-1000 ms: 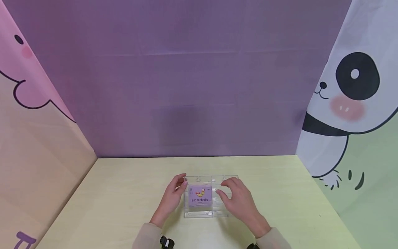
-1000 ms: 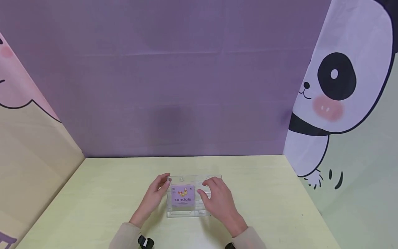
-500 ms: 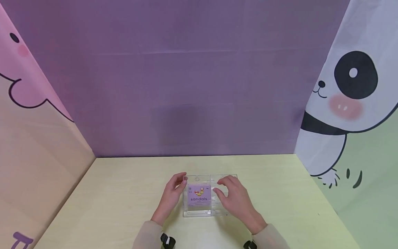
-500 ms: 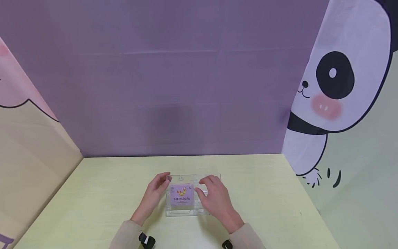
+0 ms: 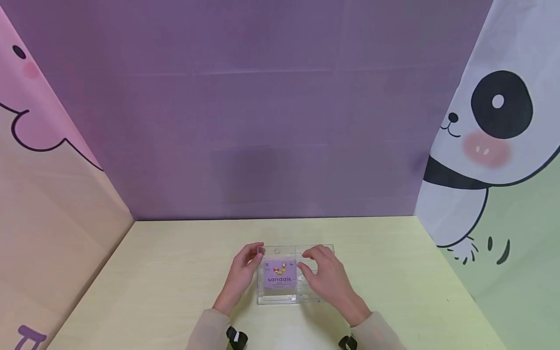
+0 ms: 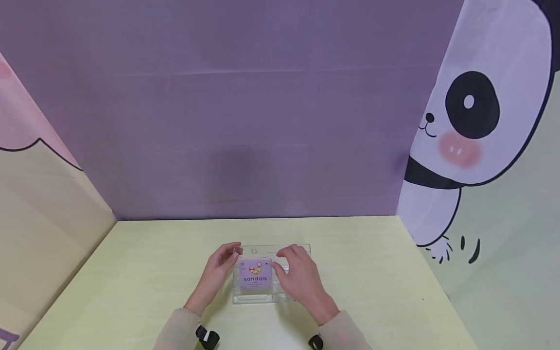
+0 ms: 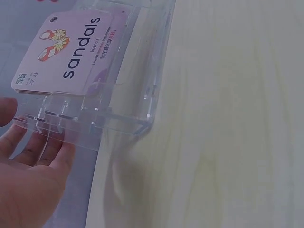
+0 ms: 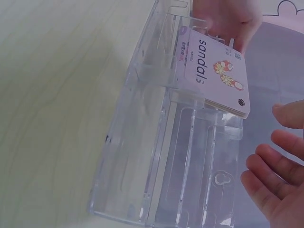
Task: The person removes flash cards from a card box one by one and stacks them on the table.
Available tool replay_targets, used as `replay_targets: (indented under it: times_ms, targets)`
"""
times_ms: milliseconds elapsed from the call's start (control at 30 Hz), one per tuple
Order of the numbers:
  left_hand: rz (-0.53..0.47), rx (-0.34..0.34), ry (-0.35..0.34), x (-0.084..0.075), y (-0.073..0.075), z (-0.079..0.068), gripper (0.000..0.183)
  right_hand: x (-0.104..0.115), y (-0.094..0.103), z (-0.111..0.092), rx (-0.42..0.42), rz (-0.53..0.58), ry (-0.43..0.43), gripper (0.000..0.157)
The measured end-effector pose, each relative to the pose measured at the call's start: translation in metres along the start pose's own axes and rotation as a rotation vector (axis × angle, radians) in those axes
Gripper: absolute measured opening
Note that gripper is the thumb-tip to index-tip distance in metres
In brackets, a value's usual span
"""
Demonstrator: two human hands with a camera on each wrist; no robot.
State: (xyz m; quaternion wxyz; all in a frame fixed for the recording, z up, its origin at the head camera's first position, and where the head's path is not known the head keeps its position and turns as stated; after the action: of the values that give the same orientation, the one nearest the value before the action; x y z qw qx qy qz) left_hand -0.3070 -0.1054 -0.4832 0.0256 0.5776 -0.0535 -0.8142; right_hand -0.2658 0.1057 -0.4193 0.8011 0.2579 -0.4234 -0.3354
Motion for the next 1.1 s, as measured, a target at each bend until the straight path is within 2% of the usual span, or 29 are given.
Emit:
replay_targets:
  times_ms: [400,500,600,733,833,1100]
  targets:
    - [0.093,0.017,-0.001,0.006,0.0,0.0,0.031,0.002,-0.007,0.003,0.016,0.0,-0.013,0.021]
    - [0.099,0.023,-0.002,0.008,0.001,-0.001,0.031,0.002,-0.009,0.003,0.03,0.002,-0.019,0.021]
    - [0.101,0.033,0.009,-0.003,0.0,-0.004,0.032,0.003,-0.011,0.004,0.045,0.0,-0.021,0.02]
    - [0.098,0.031,0.02,-0.001,0.0,-0.004,0.033,0.006,-0.013,0.005,0.039,-0.012,0.0,0.018]
    - [0.084,0.018,0.014,0.012,0.001,-0.002,0.032,0.008,-0.014,0.005,0.02,-0.026,0.027,0.018]
    - [0.073,0.028,-0.004,0.009,0.001,-0.002,0.032,0.011,-0.017,0.006,0.03,-0.055,0.037,0.016]
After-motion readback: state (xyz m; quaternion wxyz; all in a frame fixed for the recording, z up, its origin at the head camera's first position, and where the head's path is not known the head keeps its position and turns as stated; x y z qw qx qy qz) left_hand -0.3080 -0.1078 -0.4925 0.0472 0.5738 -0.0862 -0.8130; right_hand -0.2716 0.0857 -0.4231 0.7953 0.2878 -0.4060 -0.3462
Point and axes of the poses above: each hand's wrist, its own z-axis towards the middle knuckle, its own y-axis out of the back of the hand, x = y × z, the point moved 7 cm from there along z, towards the middle knuckle, and after that the axes turned 8 degrees about -y, right-handed, at the moved point
